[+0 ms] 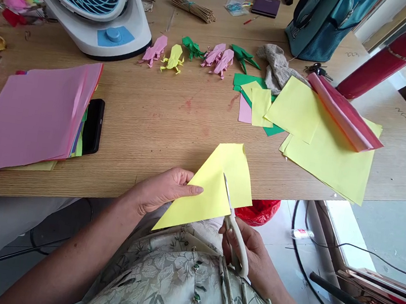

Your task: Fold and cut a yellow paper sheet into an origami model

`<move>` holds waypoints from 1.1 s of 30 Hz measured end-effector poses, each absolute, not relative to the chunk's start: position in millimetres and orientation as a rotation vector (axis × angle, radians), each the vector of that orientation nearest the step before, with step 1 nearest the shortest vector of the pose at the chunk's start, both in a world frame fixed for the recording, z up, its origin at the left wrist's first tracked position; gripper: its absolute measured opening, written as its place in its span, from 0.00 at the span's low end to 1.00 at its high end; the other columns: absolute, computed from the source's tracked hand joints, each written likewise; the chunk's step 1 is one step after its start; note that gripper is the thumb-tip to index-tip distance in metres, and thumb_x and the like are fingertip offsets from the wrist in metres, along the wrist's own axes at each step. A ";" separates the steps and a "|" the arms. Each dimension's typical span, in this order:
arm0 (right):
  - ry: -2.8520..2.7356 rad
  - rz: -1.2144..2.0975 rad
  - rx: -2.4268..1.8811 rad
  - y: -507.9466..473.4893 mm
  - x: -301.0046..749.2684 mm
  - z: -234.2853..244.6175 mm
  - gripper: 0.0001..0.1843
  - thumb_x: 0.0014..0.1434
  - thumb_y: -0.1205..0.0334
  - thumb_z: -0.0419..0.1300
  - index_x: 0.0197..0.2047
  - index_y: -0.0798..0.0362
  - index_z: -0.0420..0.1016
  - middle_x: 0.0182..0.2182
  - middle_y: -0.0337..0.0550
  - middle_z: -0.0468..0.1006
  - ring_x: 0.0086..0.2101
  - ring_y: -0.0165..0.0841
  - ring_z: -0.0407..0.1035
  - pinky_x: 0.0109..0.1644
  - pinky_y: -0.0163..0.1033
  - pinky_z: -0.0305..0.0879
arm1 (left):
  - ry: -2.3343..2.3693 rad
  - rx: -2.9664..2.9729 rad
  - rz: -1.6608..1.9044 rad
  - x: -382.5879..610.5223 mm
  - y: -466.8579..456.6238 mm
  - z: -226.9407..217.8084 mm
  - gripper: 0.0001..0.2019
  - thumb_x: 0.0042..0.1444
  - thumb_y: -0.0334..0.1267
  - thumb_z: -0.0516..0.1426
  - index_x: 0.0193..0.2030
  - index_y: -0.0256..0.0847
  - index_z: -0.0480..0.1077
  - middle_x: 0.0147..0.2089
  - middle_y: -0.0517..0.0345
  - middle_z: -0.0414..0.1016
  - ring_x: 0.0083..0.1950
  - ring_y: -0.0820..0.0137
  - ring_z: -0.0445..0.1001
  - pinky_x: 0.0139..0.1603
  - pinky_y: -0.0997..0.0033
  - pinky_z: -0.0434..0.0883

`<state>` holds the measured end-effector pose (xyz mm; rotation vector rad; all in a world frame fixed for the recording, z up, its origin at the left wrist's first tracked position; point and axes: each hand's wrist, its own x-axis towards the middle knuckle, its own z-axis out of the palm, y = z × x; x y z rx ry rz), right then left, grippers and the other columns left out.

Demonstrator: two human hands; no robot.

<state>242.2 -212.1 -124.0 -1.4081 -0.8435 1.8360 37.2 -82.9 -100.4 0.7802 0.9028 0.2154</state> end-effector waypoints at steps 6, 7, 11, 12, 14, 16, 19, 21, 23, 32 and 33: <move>-0.814 1.889 -1.372 -212.3 242.5 -124.1 0.28 0.57 0.32 0.58 0.36 0.52 0.64 0.17 0.32 0.66 0.19 0.25 0.57 0.23 0.32 0.54 | 0.904 0.809 0.213 36.2 -82.5 -98.7 0.19 0.48 0.46 0.70 0.42 0.34 0.78 0.38 0.51 0.83 0.32 0.72 0.78 0.33 0.78 0.72; -0.816 1.897 -1.376 -212.1 242.6 -123.4 0.29 0.56 0.32 0.58 0.36 0.52 0.64 0.18 0.31 0.66 0.19 0.24 0.57 0.23 0.31 0.53 | 0.905 0.811 0.213 35.9 -82.3 -98.4 0.19 0.48 0.46 0.70 0.41 0.34 0.78 0.38 0.51 0.83 0.32 0.72 0.78 0.33 0.78 0.72; -0.849 1.899 -1.380 -211.6 242.9 -121.1 0.29 0.57 0.32 0.57 0.38 0.52 0.64 0.19 0.32 0.66 0.20 0.24 0.57 0.23 0.31 0.54 | 0.895 0.781 0.212 35.2 -81.9 -98.7 0.19 0.48 0.45 0.70 0.41 0.33 0.78 0.38 0.50 0.83 0.33 0.71 0.78 0.34 0.77 0.73; -0.857 1.896 -1.381 -211.4 243.0 -120.8 0.29 0.57 0.32 0.57 0.38 0.52 0.64 0.19 0.32 0.67 0.20 0.25 0.58 0.24 0.32 0.55 | 0.887 0.769 0.210 35.0 -82.0 -98.9 0.19 0.48 0.45 0.70 0.42 0.33 0.78 0.38 0.49 0.83 0.33 0.70 0.79 0.34 0.77 0.73; -0.870 1.893 -1.383 -210.9 243.0 -120.6 0.29 0.57 0.32 0.56 0.38 0.52 0.64 0.19 0.33 0.67 0.20 0.25 0.58 0.24 0.32 0.55 | 0.872 0.746 0.210 34.8 -82.4 -98.9 0.19 0.48 0.44 0.70 0.42 0.33 0.78 0.38 0.49 0.83 0.33 0.71 0.78 0.34 0.77 0.73; -0.880 1.891 -1.387 -210.3 243.1 -120.8 0.28 0.58 0.32 0.56 0.38 0.52 0.64 0.19 0.33 0.67 0.20 0.25 0.58 0.24 0.32 0.55 | 0.862 0.716 0.210 34.6 -82.8 -98.6 0.19 0.48 0.43 0.70 0.42 0.33 0.78 0.37 0.49 0.82 0.32 0.71 0.78 0.33 0.77 0.73; -0.899 1.884 -1.397 -210.2 243.3 -121.3 0.28 0.59 0.33 0.55 0.39 0.53 0.64 0.20 0.33 0.68 0.21 0.25 0.57 0.24 0.32 0.54 | 0.856 0.672 0.215 34.6 -83.1 -98.0 0.18 0.48 0.43 0.70 0.42 0.33 0.77 0.36 0.49 0.82 0.31 0.71 0.78 0.32 0.77 0.73; -0.911 1.885 -1.399 -210.9 243.6 -121.4 0.28 0.60 0.33 0.54 0.40 0.53 0.65 0.21 0.34 0.68 0.21 0.25 0.57 0.25 0.33 0.54 | 0.858 0.660 0.224 34.5 -82.9 -98.0 0.18 0.47 0.42 0.70 0.42 0.32 0.77 0.37 0.49 0.82 0.31 0.71 0.78 0.31 0.77 0.73; -0.924 1.891 -1.393 -211.8 244.0 -121.3 0.28 0.60 0.33 0.54 0.41 0.53 0.65 0.21 0.34 0.68 0.21 0.25 0.58 0.25 0.33 0.54 | 0.854 0.654 0.231 34.0 -82.4 -98.4 0.19 0.47 0.42 0.70 0.42 0.32 0.77 0.38 0.48 0.82 0.31 0.70 0.79 0.32 0.77 0.73; -0.974 1.886 -1.409 -210.1 243.6 -120.1 0.28 0.61 0.33 0.52 0.42 0.54 0.65 0.22 0.35 0.68 0.23 0.26 0.57 0.27 0.34 0.54 | 0.857 0.733 0.210 33.6 -83.8 -97.7 0.19 0.49 0.44 0.69 0.43 0.33 0.76 0.38 0.49 0.82 0.32 0.70 0.78 0.32 0.77 0.72; -0.973 1.884 -1.413 -209.9 243.3 -119.9 0.28 0.61 0.33 0.52 0.42 0.53 0.65 0.22 0.35 0.68 0.23 0.26 0.57 0.27 0.34 0.54 | 0.861 0.745 0.208 34.0 -84.3 -97.1 0.19 0.49 0.44 0.69 0.42 0.33 0.76 0.39 0.49 0.82 0.32 0.70 0.78 0.32 0.77 0.72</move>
